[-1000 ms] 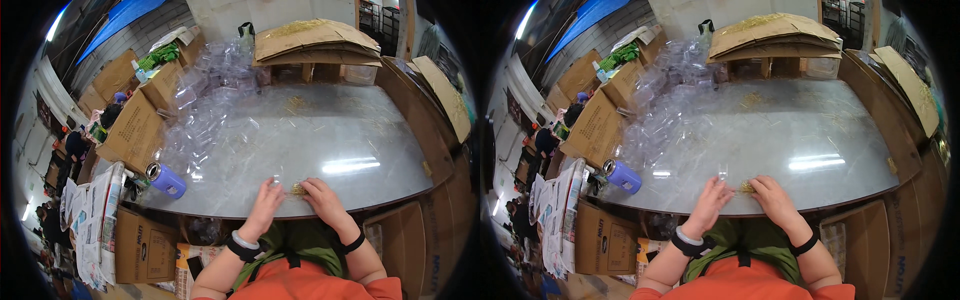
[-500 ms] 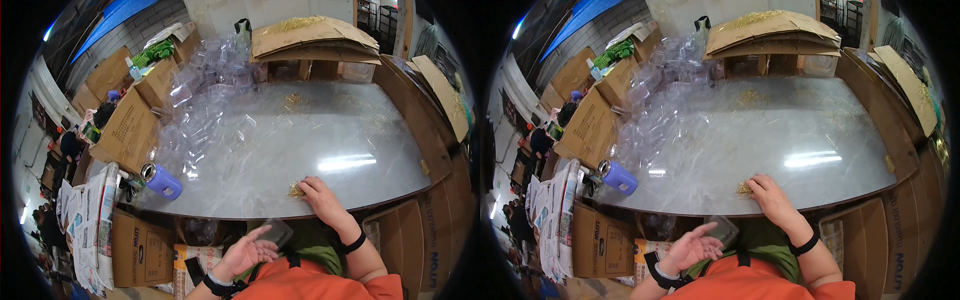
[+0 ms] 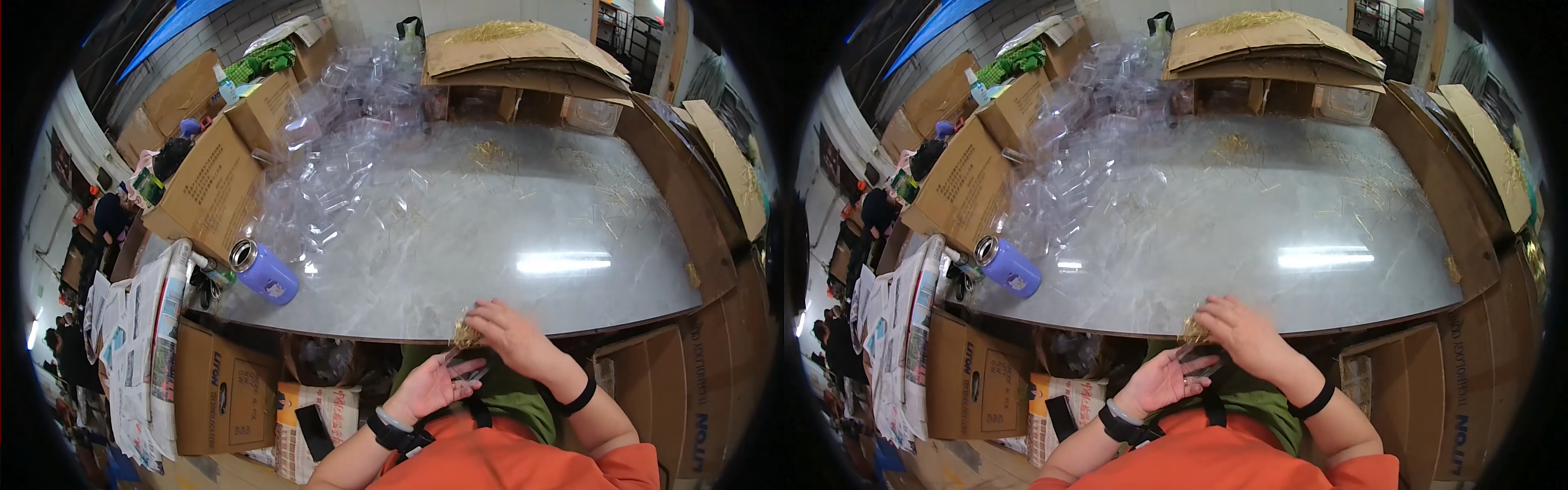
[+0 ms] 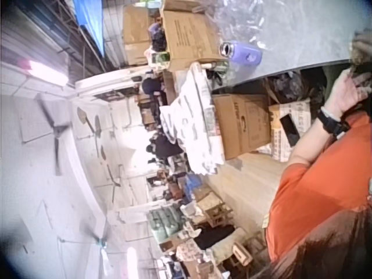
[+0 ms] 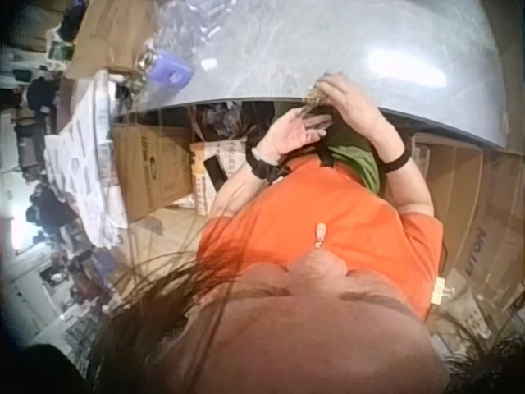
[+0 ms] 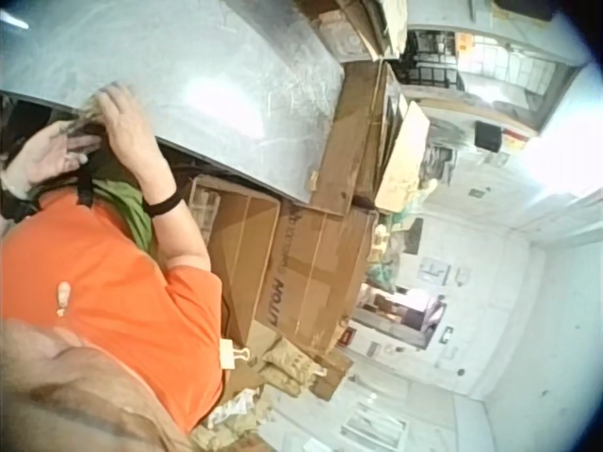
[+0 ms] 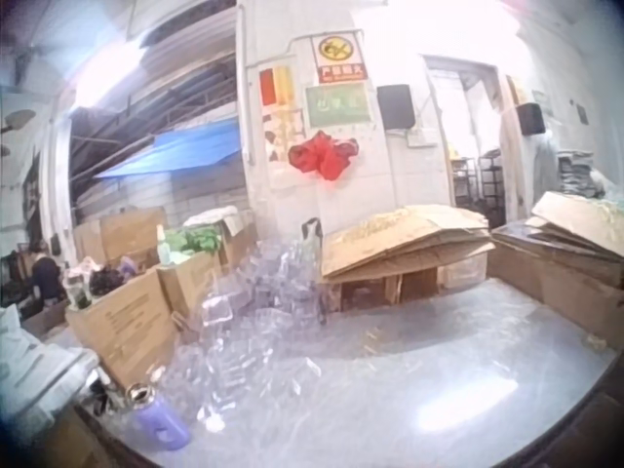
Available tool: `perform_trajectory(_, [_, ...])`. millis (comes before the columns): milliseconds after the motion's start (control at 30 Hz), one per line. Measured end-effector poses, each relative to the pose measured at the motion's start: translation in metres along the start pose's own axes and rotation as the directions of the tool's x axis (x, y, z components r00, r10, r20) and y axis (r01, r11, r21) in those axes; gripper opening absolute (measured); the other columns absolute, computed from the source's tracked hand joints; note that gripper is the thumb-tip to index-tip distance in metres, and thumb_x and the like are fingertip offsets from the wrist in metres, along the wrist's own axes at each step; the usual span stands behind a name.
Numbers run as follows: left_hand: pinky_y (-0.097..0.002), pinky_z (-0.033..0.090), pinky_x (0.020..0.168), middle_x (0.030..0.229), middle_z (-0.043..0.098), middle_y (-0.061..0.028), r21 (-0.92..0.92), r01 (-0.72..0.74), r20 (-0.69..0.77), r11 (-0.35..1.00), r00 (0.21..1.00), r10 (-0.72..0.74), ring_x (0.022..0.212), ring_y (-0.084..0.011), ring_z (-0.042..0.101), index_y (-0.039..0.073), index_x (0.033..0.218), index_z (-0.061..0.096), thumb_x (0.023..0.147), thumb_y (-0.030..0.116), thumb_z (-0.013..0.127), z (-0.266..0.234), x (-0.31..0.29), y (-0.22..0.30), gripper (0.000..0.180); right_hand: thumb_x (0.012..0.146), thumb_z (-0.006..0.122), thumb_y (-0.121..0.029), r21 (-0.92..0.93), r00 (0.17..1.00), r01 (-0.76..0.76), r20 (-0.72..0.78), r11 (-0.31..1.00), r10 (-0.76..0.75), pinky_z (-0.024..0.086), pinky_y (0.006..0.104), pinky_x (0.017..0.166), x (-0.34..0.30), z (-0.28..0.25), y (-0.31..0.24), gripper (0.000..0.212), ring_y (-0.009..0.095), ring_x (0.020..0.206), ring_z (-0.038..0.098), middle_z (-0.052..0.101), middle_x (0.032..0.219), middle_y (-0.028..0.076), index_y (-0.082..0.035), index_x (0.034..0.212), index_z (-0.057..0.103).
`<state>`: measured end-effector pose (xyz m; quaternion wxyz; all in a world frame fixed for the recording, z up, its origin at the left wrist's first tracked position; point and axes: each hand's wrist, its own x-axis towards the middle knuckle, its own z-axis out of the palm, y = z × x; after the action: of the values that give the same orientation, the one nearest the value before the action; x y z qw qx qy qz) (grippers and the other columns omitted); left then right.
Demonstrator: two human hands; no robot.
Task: Picking small metal components from a table, placing them into small plastic bags, and packing the bags into a cardboard box.
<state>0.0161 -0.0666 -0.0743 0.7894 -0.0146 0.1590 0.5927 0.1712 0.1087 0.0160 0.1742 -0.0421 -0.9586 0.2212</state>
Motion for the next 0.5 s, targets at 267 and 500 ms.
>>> perform_trajectory(267, [-0.0416,0.057,0.082,0.125,0.065,-0.0132,0.04,0.006,-0.009,0.999,1.0,-0.005,0.097,-0.0344,0.068,0.012,0.146,0.045,0.111,0.043,0.029,0.0,-0.028,-0.012,0.049,0.088,0.064,-0.006,0.121,0.977,0.175,0.101,0.977,-0.188,0.034,0.0534,0.119,-0.03,0.023,-0.031,0.047,0.036,0.137,0.049,0.056,0.136,0.014,-0.003,0.134,0.056])
perform_trajectory(500, [-0.0292,0.055,0.062,0.115,0.066,-0.0088,0.575,-0.159,-0.092,0.803,0.962,0.257,0.075,-0.0187,0.068,0.011,0.148,0.041,0.113,0.042,0.031,0.078,-0.029,0.021,0.048,0.088,0.064,-0.003,0.161,0.973,0.216,-0.114,0.963,-0.2,0.041,0.0525,0.113,0.002,0.003,-0.036,0.047,0.037,0.129,0.055,0.058,0.131,0.018,-0.001,0.134,0.056])
